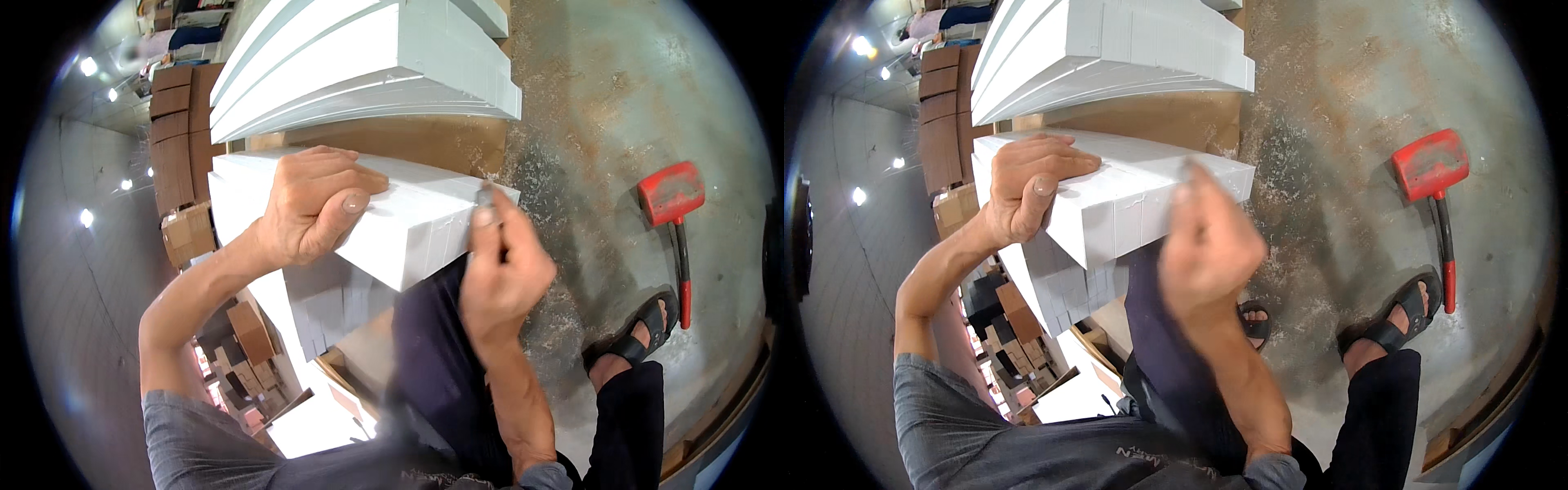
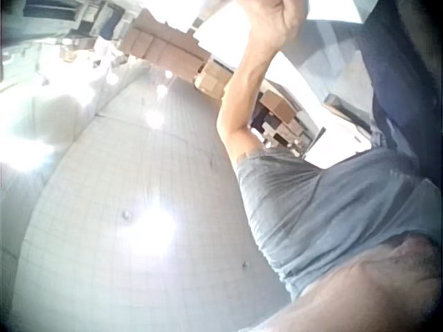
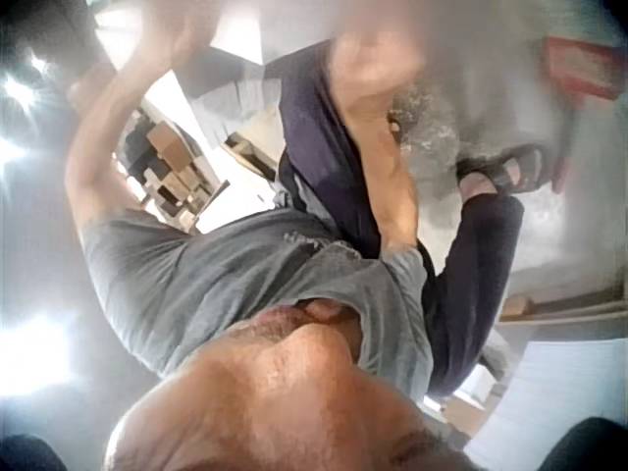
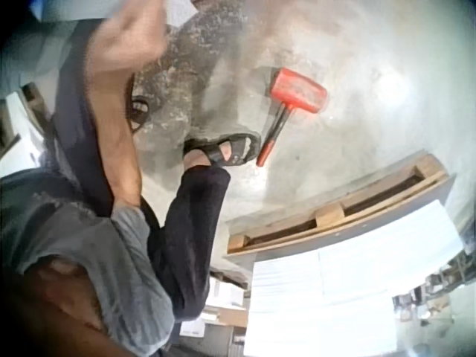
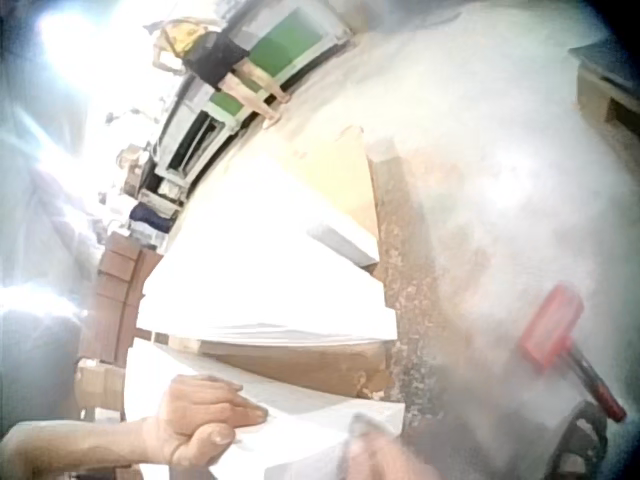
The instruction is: The person uses a small blade to shave off excess material or adhesive from the corners and edges of white wooden planks, occasionally using a red rubber mallet to tap pieces into alignment.
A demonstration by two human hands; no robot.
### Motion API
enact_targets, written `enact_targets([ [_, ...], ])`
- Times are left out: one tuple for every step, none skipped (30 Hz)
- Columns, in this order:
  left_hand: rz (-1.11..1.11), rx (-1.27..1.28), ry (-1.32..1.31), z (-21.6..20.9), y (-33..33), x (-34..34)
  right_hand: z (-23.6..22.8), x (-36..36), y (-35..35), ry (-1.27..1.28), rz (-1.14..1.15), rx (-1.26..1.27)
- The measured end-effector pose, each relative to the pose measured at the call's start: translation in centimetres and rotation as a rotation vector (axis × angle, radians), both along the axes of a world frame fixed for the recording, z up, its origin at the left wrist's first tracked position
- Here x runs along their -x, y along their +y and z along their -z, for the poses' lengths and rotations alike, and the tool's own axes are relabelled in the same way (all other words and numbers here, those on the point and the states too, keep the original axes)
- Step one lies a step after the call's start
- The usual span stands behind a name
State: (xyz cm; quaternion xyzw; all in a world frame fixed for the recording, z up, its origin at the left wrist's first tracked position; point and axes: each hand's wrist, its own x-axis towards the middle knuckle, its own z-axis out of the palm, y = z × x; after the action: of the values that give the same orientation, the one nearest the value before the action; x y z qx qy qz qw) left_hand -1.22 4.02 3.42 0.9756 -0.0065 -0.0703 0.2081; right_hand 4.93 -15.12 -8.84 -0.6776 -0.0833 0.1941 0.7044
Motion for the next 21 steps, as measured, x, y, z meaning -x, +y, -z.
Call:
enact_targets([
  [-0.007,0.004,0.012,0.0,-0.1,0.2,-1.4,0.8,-1.0,-0.161,0.002,-0.086],
  [-0.010,-0.002,0.020,-0.2,0.2,0.3,-3.0,0.9,-1.2,-0.214,-0.050,-0.183],
  [-0.013,0.007,0.024,-0.1,0.1,0.2,-4.7,0.8,-1.7,-0.269,-0.102,-0.272],
  [-0.011,0.013,0.002,0.0,0.1,0.1,-6.3,0.7,-2.1,-0.320,-0.159,-0.361],
  [-0.016,0.020,0.004,0.0,0.3,0.4,-7.6,1.4,-2.7,-0.343,-0.195,-0.393],
  [-0.018,0.026,-0.001,0.0,0.3,0.4,-8.8,1.9,-3.4,-0.373,-0.229,-0.424],
  [-0.021,0.032,-0.006,0.0,0.4,0.5,-8.8,1.8,-3.1,-0.366,-0.216,-0.425],
  [-0.013,0.055,-0.014,-0.1,0.2,-0.3,-9.0,1.4,-3.2,-0.374,-0.193,-0.419],
  [-0.015,0.034,0.041,-0.5,0.2,-0.1,-7.6,0.8,-2.2,-0.326,-0.134,-0.395],
  [-0.019,0.013,0.097,-0.9,0.3,0.1,-6.8,0.6,-1.9,-0.194,-0.125,-0.366],
  [-0.017,0.000,0.146,-1.0,0.5,0.1,-6.1,0.3,-1.7,-0.063,-0.110,-0.332],
  [-0.016,0.001,0.139,-1.1,0.4,0.0,-5.3,0.0,-1.6,0.067,-0.093,-0.300],
  [-0.026,-0.006,0.143,-1.2,0.4,-0.2,-5.0,0.0,-1.5,0.071,-0.075,-0.317],
  [-0.041,-0.006,0.160,-1.2,0.4,0.0,-4.6,0.3,-1.4,0.081,-0.060,-0.332],
  [-0.054,-0.007,0.178,-1.2,0.3,0.3,-4.7,0.5,-1.4,0.081,-0.075,-0.334],
  [-0.052,-0.007,0.189,-1.2,0.5,0.3,-4.8,0.6,-1.3,0.081,-0.089,-0.339],
  [-0.046,-0.008,0.191,-1.2,0.5,0.3,-4.9,0.6,-1.1,0.078,-0.109,-0.349],
  [-0.039,-0.009,0.193,-1.3,0.6,0.3,-4.9,0.6,-0.9,0.055,-0.110,-0.347],
  [-0.030,-0.011,0.194,-1.4,0.6,0.2,-4.8,0.6,-0.8,0.034,-0.110,-0.343],
  [-0.032,-0.007,0.190,-1.4,0.6,0.1,-4.6,0.8,-0.7,-0.003,-0.097,-0.323],
  [-0.033,-0.003,0.186,-1.2,0.6,0.0,-4.4,0.7,-0.7,-0.004,-0.092,-0.275],
])
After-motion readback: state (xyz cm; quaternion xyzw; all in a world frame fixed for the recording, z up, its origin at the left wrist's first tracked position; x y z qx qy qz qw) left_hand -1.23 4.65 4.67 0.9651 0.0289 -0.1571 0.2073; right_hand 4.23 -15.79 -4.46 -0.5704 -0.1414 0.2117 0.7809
